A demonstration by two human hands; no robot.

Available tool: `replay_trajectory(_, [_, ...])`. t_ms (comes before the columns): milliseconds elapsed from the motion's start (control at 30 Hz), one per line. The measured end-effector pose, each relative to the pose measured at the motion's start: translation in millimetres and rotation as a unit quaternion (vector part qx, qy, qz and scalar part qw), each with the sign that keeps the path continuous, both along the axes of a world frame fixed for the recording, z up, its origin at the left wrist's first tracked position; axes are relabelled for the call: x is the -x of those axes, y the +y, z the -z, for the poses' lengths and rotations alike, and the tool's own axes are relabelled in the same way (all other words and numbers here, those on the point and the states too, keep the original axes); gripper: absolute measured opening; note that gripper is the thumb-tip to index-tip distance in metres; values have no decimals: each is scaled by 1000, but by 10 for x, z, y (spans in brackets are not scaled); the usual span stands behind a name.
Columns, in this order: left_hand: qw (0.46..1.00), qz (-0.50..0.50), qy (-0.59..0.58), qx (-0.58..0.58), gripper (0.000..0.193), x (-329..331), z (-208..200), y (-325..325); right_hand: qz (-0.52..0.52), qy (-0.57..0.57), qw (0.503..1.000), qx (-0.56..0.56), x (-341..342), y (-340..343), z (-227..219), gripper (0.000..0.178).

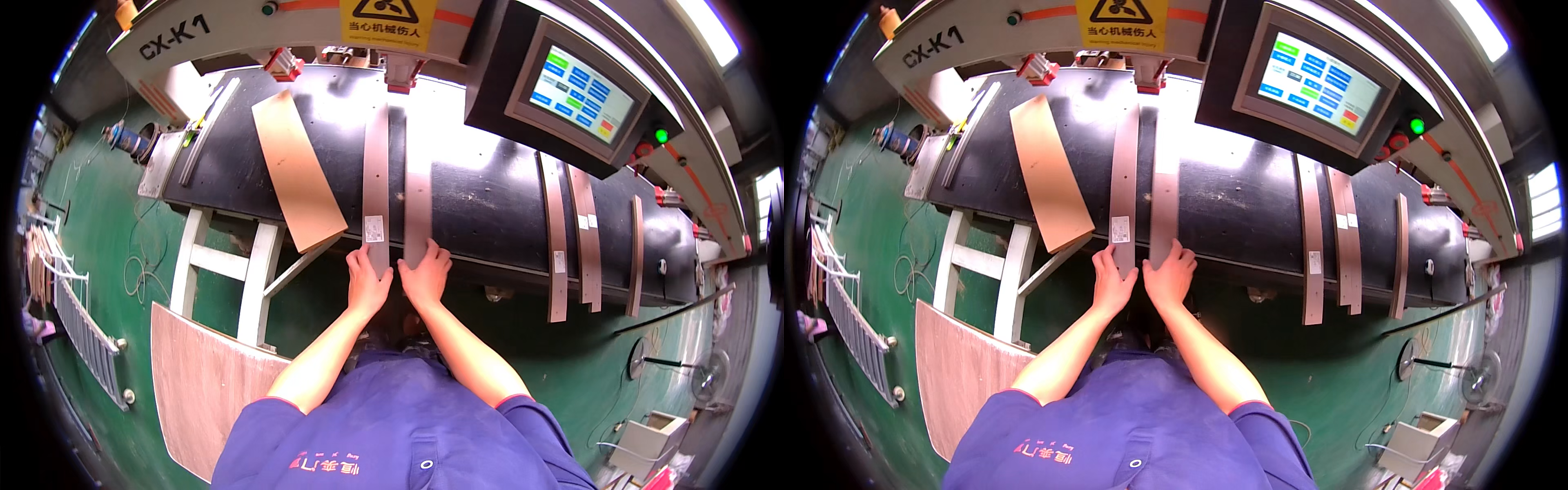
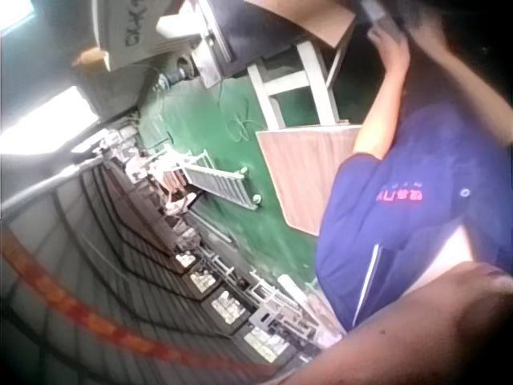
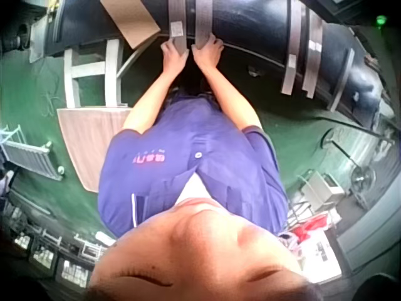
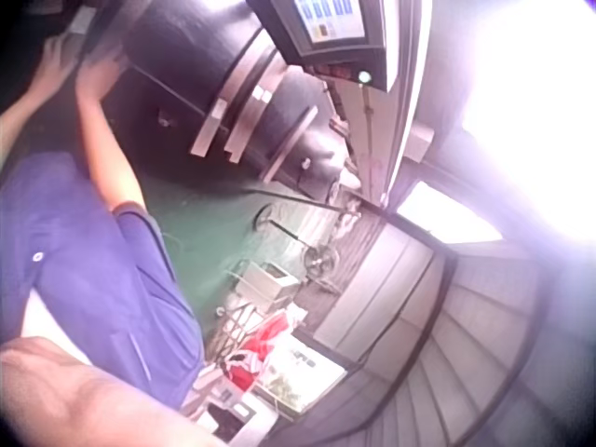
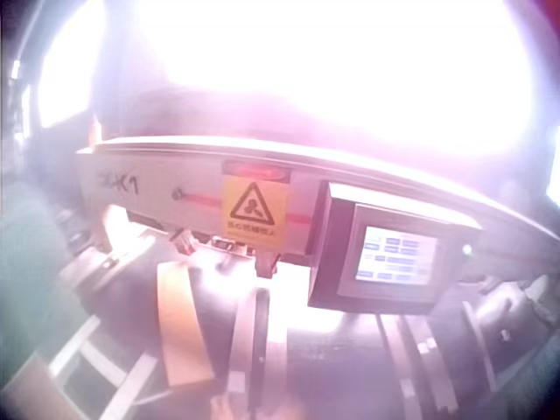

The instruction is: The person places wood planks onto a woodworking machine, aligns them against guides, and uses an air nozzle to clean the surface and components before and after processing.

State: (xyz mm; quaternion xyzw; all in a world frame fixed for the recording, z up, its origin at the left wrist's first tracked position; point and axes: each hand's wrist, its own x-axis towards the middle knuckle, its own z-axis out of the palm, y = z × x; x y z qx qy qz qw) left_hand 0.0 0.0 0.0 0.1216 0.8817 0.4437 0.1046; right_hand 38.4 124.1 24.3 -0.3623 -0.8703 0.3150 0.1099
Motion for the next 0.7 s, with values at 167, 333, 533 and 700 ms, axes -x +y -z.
replay_trajectory(167, [992,-46,-74,-87,75,-31,114,-125,-53,74,995,44,-262,-47,67,60])
replay_trajectory(333, [979,-21,-173,-109,67,-40,243,-297,6,38,984,173,-1147,123,416,44])
replay_trajectory(533, [923,-22,-324,-207,51,-265,363,-643,193,-119,924,309,-2841,420,1232,31])
replay_trajectory(700, [937,61,-330,-99,53,-578,393,-597,382,-206,851,296,-4019,426,1520,20])
